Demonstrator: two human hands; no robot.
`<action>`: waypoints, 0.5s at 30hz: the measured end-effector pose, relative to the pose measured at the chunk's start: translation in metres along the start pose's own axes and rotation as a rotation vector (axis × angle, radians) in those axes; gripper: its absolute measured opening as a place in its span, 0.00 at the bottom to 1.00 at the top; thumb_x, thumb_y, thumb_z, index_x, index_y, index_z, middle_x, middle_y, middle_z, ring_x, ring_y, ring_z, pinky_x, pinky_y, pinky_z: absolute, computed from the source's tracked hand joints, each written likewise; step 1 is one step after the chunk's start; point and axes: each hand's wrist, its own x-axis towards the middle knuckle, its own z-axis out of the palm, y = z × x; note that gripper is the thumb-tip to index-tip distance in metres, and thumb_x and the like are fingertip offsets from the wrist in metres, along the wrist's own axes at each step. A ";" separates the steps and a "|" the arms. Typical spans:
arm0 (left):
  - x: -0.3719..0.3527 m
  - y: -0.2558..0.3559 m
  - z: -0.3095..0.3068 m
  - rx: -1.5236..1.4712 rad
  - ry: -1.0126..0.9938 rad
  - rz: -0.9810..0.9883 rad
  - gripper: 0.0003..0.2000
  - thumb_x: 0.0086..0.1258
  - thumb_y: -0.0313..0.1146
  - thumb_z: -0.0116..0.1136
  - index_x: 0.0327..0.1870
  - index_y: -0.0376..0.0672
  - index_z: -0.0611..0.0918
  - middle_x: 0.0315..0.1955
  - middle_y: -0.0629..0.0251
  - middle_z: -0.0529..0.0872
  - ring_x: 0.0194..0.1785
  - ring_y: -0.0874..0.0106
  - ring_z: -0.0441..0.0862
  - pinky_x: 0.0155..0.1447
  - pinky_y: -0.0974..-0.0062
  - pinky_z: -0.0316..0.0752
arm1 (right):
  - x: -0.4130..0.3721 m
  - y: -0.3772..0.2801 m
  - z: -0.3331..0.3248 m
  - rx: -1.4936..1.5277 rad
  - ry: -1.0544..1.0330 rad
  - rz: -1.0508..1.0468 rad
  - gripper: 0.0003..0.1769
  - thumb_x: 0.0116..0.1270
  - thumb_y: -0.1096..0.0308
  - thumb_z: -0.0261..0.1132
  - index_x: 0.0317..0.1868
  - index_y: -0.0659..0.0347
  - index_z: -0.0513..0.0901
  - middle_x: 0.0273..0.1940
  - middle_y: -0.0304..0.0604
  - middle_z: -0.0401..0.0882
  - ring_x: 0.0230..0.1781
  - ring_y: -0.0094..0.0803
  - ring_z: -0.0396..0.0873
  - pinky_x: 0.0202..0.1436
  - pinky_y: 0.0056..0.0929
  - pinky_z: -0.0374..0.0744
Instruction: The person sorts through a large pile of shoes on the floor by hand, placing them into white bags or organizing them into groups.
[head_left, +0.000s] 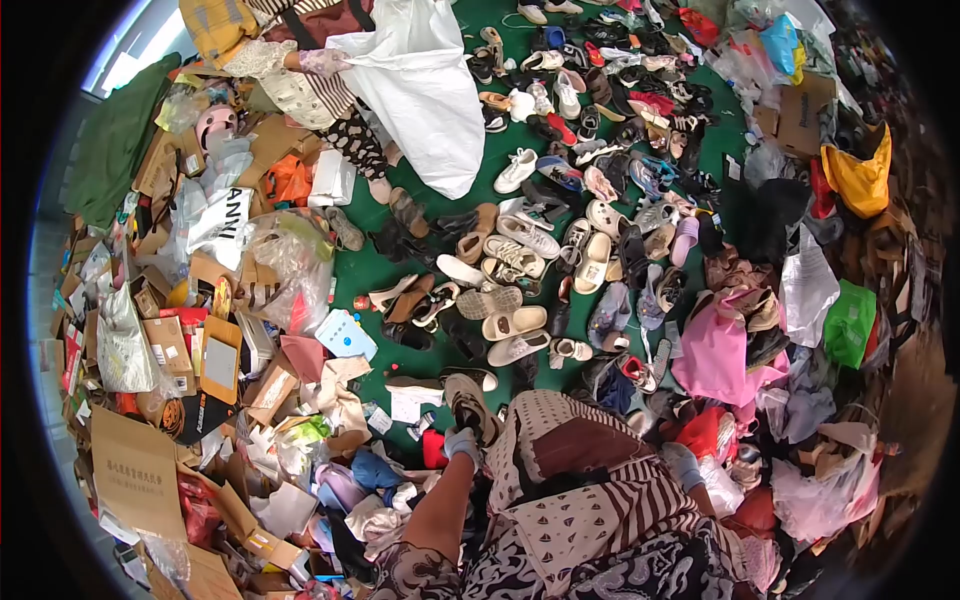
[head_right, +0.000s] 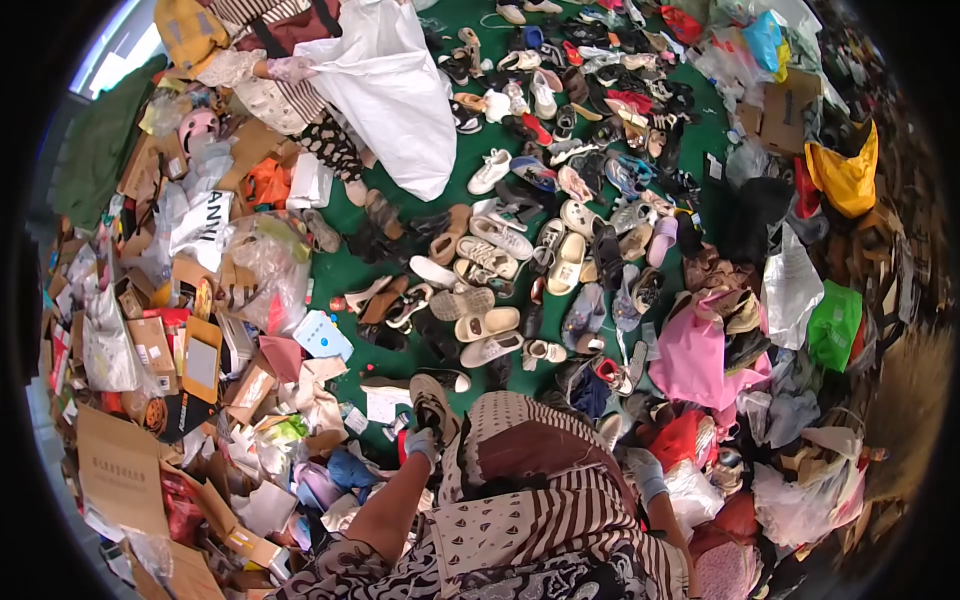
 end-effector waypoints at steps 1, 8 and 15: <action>0.002 -0.003 -0.001 0.057 0.019 0.045 0.22 0.53 0.26 0.55 0.53 0.47 0.75 0.29 0.64 0.79 0.27 0.70 0.75 0.30 0.70 0.72 | 0.002 0.005 0.001 0.023 -0.024 -0.028 0.13 0.64 0.79 0.59 0.49 0.64 0.79 0.43 0.40 0.81 0.41 0.27 0.79 0.47 0.26 0.78; -0.020 0.029 0.003 0.183 0.013 0.016 0.21 0.53 0.27 0.54 0.52 0.46 0.76 0.34 0.62 0.81 0.32 0.69 0.77 0.35 0.70 0.73 | -0.003 -0.004 0.023 -0.146 0.016 -0.079 0.14 0.63 0.79 0.58 0.50 0.64 0.78 0.43 0.41 0.82 0.43 0.28 0.79 0.49 0.26 0.78; 0.002 0.006 0.005 0.274 0.076 0.250 0.17 0.52 0.30 0.55 0.45 0.41 0.78 0.32 0.60 0.82 0.33 0.69 0.79 0.36 0.70 0.74 | -0.021 -0.034 0.039 -0.181 -0.003 -0.057 0.14 0.64 0.78 0.58 0.51 0.67 0.78 0.46 0.44 0.81 0.43 0.30 0.80 0.48 0.26 0.78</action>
